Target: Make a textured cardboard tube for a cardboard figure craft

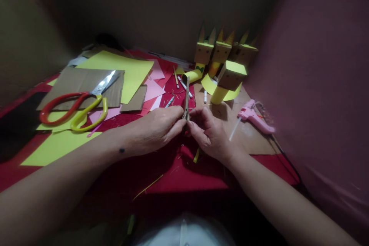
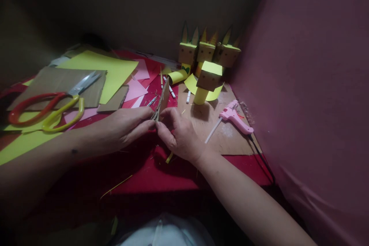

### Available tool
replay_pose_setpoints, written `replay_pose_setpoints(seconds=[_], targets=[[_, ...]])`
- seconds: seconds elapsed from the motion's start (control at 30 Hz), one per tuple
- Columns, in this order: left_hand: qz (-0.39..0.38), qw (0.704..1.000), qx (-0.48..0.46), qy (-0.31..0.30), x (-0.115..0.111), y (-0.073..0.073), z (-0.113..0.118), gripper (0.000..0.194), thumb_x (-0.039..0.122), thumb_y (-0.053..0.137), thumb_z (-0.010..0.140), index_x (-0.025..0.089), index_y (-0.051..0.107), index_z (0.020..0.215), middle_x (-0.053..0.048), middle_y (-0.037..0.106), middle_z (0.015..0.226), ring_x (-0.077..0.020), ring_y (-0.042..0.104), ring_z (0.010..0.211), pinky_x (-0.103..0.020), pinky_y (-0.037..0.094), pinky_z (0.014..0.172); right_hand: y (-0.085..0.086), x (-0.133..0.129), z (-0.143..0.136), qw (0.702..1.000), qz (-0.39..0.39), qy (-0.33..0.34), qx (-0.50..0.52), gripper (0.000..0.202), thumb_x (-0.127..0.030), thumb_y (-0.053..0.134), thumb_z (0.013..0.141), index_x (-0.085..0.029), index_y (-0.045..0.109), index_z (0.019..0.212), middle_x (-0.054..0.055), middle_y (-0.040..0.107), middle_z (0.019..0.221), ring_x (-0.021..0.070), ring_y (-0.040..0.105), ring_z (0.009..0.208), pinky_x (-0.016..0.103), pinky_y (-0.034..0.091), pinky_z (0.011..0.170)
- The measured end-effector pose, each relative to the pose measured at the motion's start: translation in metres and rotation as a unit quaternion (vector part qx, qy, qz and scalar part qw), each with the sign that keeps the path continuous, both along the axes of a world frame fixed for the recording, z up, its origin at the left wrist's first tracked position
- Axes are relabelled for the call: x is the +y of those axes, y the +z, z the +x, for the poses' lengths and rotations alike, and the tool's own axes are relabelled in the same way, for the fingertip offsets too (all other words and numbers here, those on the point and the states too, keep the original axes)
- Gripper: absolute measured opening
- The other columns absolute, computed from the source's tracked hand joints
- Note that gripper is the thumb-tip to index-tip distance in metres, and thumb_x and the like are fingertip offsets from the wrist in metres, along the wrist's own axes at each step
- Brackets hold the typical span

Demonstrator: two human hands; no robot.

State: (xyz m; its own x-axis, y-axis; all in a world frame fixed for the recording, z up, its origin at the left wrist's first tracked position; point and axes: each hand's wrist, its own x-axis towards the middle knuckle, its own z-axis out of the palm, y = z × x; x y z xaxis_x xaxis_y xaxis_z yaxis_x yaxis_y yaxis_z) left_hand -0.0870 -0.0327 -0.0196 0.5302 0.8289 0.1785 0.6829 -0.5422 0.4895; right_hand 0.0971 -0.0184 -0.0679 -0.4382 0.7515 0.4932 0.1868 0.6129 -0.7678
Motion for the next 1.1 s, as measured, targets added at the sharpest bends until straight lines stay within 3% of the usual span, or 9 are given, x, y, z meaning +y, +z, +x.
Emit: replay_pose_setpoints(seconds=[0.3, 0.6, 0.8, 0.97, 1.1], targets=[[0.017, 1.000, 0.001, -0.003, 0.001, -0.002, 0.001, 0.019, 0.027, 0.038, 0.093, 0.020, 0.044, 0.077, 0.001, 0.051, 0.070, -0.0122, 0.046, 0.058, -0.025, 0.036, 0.056, 0.003, 0.000, -0.002, 0.999, 0.041, -0.015, -0.024, 0.004, -0.024, 0.047, 0.091, -0.020, 0.046, 0.092, 0.001, 0.056, 0.074, 0.0132, 0.055, 0.065, 0.027, 0.046, 0.059], [0.012, 1.000, -0.001, 0.002, -0.001, -0.004, 0.005, 0.018, 0.028, 0.038, 0.093, 0.018, 0.049, 0.083, -0.001, 0.054, 0.075, -0.0137, 0.049, 0.062, -0.027, 0.039, 0.060, 0.007, -0.006, -0.006, 0.979, 0.171, -0.083, -0.080, 0.007, -0.015, 0.041, 0.089, -0.021, 0.044, 0.086, -0.002, 0.047, 0.067, 0.0110, 0.046, 0.056, 0.024, 0.038, 0.054], [0.044, 0.998, -0.029, 0.019, -0.001, -0.005, 0.004, 0.015, 0.026, 0.044, 0.089, 0.018, 0.048, 0.078, 0.001, 0.053, 0.067, -0.0117, 0.047, 0.056, -0.025, 0.038, 0.054, 0.009, -0.008, -0.008, 0.982, 0.144, -0.108, -0.056, 0.008, -0.015, 0.045, 0.088, -0.021, 0.046, 0.082, -0.003, 0.048, 0.066, 0.0095, 0.044, 0.053, 0.023, 0.037, 0.051], [0.069, 0.989, -0.131, 0.029, -0.003, -0.007, 0.003, 0.015, 0.025, 0.054, 0.085, 0.017, 0.048, 0.097, 0.000, 0.061, 0.079, -0.0126, 0.058, 0.065, -0.023, 0.046, 0.058, 0.009, -0.007, -0.009, 0.990, 0.083, -0.106, -0.039, 0.009, -0.017, 0.044, 0.089, -0.020, 0.046, 0.081, -0.002, 0.050, 0.067, 0.0110, 0.049, 0.058, 0.024, 0.040, 0.055], [0.150, 0.983, -0.101, 0.006, -0.003, -0.009, 0.004, 0.006, 0.019, 0.051, 0.087, 0.016, 0.052, 0.093, 0.000, 0.060, 0.075, -0.0118, 0.056, 0.062, -0.023, 0.044, 0.058, 0.009, -0.009, -0.011, 0.996, 0.023, -0.090, -0.020, 0.010, -0.019, 0.044, 0.090, -0.021, 0.046, 0.081, -0.002, 0.051, 0.067, 0.0115, 0.051, 0.059, 0.025, 0.041, 0.054]])
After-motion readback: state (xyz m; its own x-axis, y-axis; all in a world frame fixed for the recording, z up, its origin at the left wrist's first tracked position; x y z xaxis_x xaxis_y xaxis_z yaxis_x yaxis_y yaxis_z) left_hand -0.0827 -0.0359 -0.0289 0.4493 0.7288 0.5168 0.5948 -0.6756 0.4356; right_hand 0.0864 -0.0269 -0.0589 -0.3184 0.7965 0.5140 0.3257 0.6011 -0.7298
